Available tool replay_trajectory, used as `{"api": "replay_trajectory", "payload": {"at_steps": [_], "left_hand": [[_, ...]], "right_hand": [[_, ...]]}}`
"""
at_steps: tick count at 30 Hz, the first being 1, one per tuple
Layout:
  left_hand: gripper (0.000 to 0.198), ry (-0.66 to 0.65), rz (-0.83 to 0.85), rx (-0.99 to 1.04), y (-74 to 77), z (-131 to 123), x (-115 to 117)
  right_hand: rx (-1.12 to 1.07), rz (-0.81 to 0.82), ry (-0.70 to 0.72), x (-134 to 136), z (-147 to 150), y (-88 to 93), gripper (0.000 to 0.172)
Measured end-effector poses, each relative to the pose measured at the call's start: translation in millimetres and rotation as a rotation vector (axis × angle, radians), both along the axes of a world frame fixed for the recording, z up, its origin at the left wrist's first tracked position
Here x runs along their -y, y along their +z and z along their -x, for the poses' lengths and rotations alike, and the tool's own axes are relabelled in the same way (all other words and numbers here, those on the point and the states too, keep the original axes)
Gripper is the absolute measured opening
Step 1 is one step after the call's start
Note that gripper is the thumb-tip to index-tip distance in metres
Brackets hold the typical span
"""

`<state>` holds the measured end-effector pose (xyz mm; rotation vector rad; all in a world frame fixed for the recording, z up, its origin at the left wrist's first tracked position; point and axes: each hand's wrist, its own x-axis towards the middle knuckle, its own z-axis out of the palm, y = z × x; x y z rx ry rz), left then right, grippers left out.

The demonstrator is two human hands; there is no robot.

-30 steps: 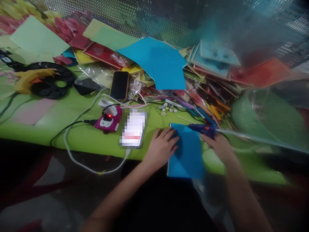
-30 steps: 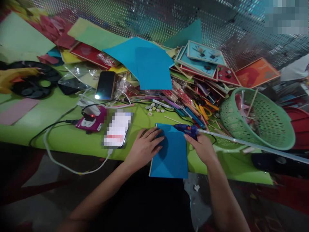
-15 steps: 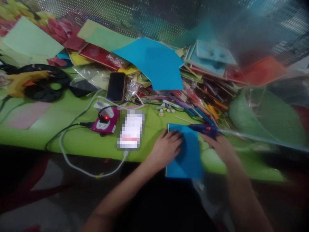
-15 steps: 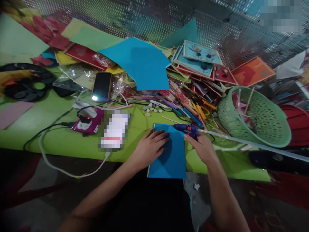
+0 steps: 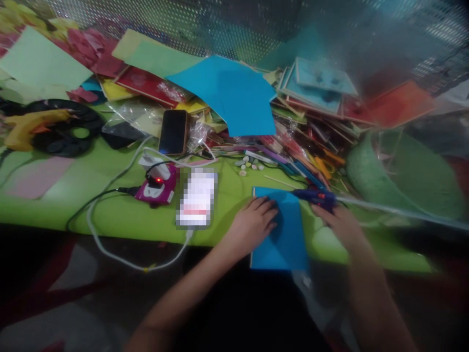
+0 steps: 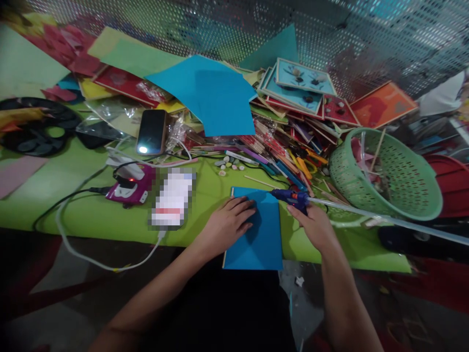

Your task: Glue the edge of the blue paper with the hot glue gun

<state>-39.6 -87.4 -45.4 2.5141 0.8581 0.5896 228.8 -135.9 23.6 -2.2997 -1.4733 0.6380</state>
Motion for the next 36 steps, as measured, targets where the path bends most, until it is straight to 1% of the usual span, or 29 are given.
{"api": "replay_trajectory", "payload": {"at_steps": [4, 10, 14, 19, 24, 30, 36], "left_hand": [[0.035, -0.006, 0.006, -0.017, 2.2, 2, 0], [0.033, -0.012, -0.019, -0.005, 2.3, 2, 0], [0.033, -0.001, -0.011, -0.008, 2.1, 2, 0], [0.034, -0.011, -0.016, -0.008, 2.5, 3, 1], [0.035, -0.02, -0.005, -0.012, 3.5, 4, 0], [0.035, -0.027, -0.027, -0.011, 4.6, 4, -1], [0.035, -0.024, -0.018, -0.023, 4.0, 4, -1]], "right_hand": [[0.023, 0.006, -0.015, -1, 2, -1.0, 0.056], [-0.027, 0.027, 0.015, -5, 12, -4.4, 0.047], [-0.033, 0.027, -0.025, 0, 6, -2.6, 0.049], [-0.049, -0.029, -0.085, 8, -2, 3.1, 0.05], [-0.097, -0.036, -0.122, 12, -9, -0.8, 0.05], [-0.071, -0.041, -0.111, 12, -14, -6.9, 0.05], [-0.069, -0.043, -0.073, 8, -7, -7.5, 0.048]]}}
